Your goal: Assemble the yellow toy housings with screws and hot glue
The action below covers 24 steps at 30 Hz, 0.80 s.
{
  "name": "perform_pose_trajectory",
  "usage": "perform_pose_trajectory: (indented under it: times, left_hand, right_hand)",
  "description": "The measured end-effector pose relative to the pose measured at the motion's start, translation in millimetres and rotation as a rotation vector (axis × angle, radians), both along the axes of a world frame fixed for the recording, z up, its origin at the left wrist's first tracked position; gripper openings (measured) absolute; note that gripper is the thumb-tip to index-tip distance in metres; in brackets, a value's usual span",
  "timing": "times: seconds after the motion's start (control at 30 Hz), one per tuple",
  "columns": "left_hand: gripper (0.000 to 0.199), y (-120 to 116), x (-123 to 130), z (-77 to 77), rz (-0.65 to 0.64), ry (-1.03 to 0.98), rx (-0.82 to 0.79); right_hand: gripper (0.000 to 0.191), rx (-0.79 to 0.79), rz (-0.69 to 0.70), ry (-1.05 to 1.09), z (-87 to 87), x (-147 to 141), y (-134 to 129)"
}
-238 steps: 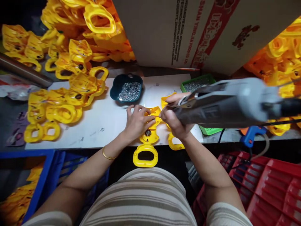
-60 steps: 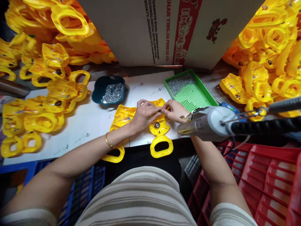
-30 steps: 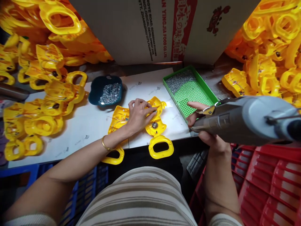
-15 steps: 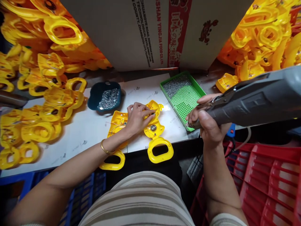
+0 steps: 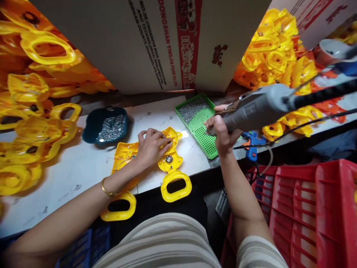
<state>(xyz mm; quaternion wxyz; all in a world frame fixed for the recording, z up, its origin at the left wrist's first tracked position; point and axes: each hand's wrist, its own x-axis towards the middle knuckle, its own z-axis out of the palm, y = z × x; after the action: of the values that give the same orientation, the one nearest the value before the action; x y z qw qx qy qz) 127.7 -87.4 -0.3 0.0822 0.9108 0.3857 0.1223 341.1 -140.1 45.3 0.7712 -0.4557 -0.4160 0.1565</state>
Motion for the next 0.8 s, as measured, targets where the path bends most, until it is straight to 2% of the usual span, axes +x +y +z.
perform_pose_trajectory:
  times: [0.1, 0.37, 0.53, 0.8]
  left_hand:
    - [0.016, 0.0, 0.2, -0.8, -0.015, -0.01, 0.018]
    - [0.018, -0.4, 1.2, 0.7, -0.018, 0.019, 0.006]
    - [0.017, -0.5, 2.2, 1.9, -0.018, 0.023, -0.013]
    - [0.016, -1.1, 1.5, 1.2, -0.024, -0.015, 0.007]
  right_hand:
    - [0.031, -0.03, -0.039, -0.013, -11.4, 6.8, 18.1]
    - [0.028, 0.06, 0.05, 0.022, -24.9, 3.2, 45.8]
    - [0.03, 0.016, 0.028, 0.004, -27.7, 3.0, 49.9]
    - [0.026, 0.029, 0.024, -0.006, -33.1, 7.6, 51.8]
